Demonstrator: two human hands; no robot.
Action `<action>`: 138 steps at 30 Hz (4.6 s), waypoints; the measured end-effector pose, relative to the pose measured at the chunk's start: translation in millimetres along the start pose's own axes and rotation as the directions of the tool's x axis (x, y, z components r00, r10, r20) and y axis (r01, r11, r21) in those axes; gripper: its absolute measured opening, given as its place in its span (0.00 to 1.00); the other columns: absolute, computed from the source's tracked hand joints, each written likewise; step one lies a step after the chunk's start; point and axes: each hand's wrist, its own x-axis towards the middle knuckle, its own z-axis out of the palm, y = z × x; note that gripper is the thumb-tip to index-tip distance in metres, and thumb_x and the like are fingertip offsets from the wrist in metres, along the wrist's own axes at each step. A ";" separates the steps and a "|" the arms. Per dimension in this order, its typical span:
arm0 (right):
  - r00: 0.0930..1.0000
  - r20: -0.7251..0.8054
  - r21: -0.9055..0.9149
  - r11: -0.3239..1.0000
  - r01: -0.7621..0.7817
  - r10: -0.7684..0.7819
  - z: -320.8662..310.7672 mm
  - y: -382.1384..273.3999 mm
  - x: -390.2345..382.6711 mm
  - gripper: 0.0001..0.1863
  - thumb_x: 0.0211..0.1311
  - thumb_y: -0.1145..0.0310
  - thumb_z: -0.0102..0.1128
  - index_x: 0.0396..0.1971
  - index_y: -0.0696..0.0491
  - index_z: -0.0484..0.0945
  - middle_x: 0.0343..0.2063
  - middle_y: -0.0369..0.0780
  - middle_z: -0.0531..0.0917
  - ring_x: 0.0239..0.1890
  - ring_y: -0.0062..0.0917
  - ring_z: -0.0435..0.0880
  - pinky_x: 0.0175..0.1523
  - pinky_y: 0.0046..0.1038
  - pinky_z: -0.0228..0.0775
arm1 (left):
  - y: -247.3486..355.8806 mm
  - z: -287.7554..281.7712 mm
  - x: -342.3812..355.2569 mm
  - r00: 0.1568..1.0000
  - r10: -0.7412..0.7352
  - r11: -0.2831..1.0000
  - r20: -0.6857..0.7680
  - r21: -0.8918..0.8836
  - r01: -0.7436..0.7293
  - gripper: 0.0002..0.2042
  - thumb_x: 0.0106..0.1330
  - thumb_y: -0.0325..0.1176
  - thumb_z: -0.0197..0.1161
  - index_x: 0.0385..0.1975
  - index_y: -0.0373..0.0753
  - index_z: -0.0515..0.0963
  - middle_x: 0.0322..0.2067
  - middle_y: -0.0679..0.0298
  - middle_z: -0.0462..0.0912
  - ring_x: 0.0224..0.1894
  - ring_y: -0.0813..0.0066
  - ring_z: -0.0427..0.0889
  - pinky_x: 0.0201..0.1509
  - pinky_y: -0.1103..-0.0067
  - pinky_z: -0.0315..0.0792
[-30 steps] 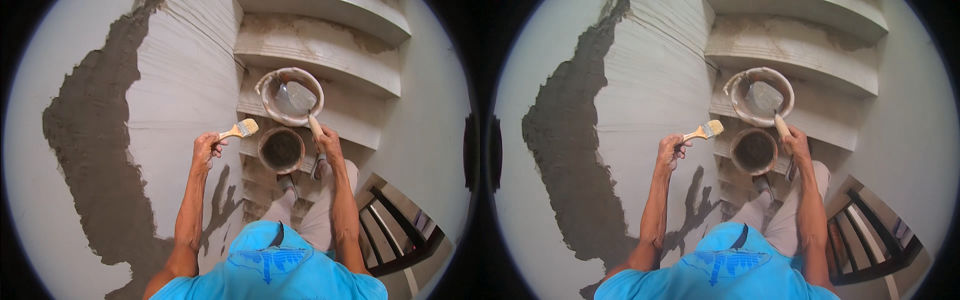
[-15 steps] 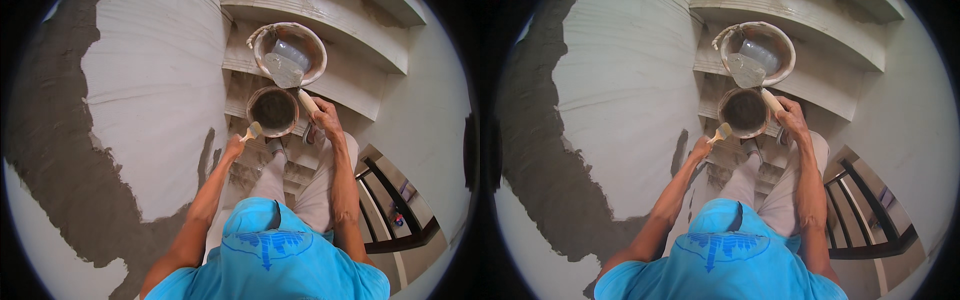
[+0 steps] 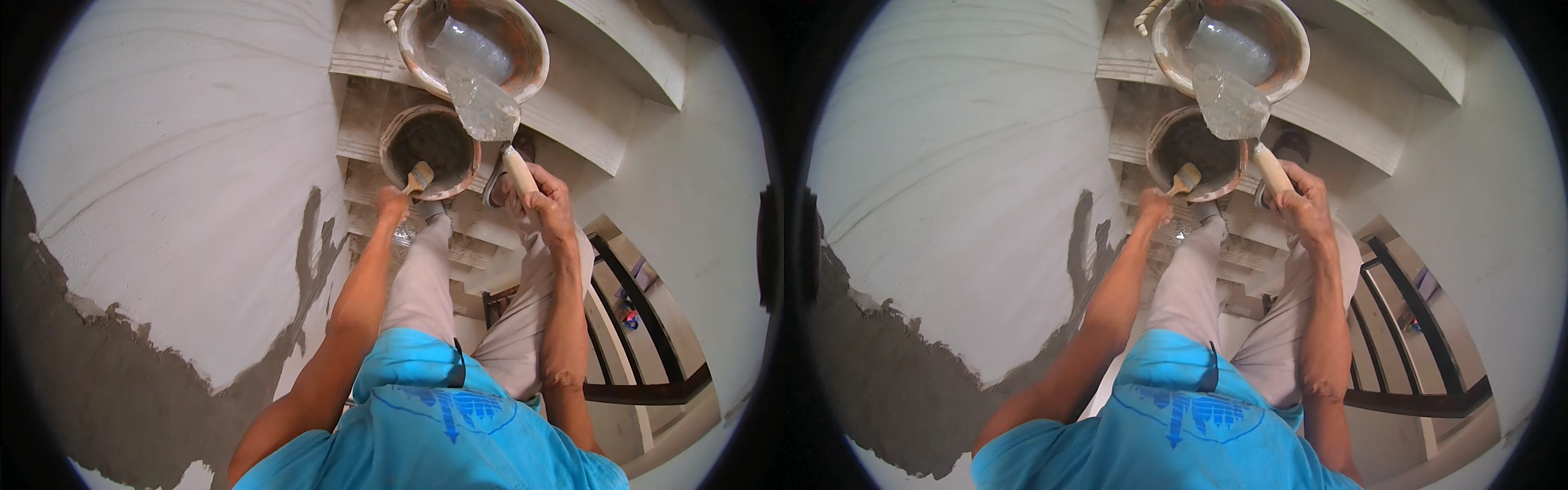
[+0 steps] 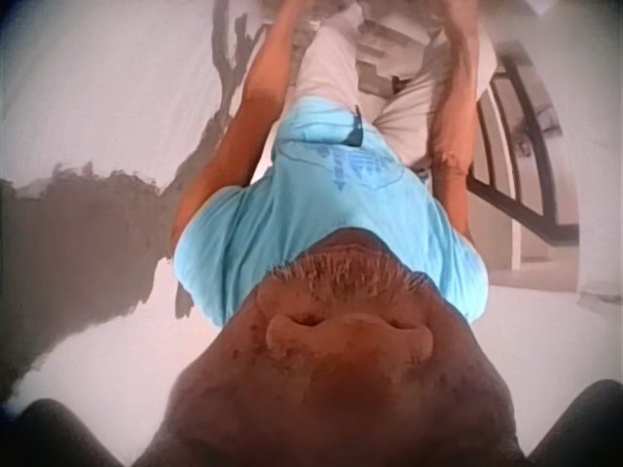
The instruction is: The person applies plaster to a wall using a trowel and a brush. They scoop plaster from buckets placed on the stairs and spread it onto the wall surface, smoothing it with the trowel and brushing the edges with the brush.
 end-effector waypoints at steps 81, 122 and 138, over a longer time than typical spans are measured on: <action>0.944 -0.224 0.253 0.921 0.297 -0.243 -27.7 -61.5 -16.0 0.38 0.47 0.50 0.74 0.54 0.61 0.76 0.28 0.40 0.81 0.22 0.19 0.79 0.25 0.21 0.73 | 84.8 -197.2 -299.1 0.869 0.491 0.478 -0.060 -0.816 -0.326 0.25 0.65 0.24 0.66 0.62 0.31 0.68 0.57 0.55 0.79 0.59 0.62 0.78 0.67 0.65 0.69; 0.927 -0.107 -0.557 0.794 0.243 -0.359 -102.9 -333.8 65.4 0.19 0.50 0.66 0.60 0.42 0.59 0.80 0.24 0.40 0.79 0.23 0.25 0.73 0.33 0.29 0.69 | 272.0 -167.3 -404.8 0.648 0.683 0.655 -0.338 -0.111 -0.748 0.09 0.65 0.33 0.69 0.34 0.33 0.81 0.32 0.62 0.84 0.34 0.77 0.83 0.40 0.79 0.78; 1.000 0.003 -0.231 0.973 0.031 -0.031 -55.6 -350.7 50.0 0.20 0.52 0.70 0.55 0.46 0.61 0.76 0.22 0.36 0.76 0.17 0.21 0.74 0.20 0.26 0.69 | 315.5 -414.3 -672.3 -0.651 0.730 0.261 -0.208 0.965 -0.017 0.12 0.67 0.32 0.67 0.47 0.37 0.81 0.53 0.56 0.83 0.57 0.63 0.80 0.63 0.68 0.71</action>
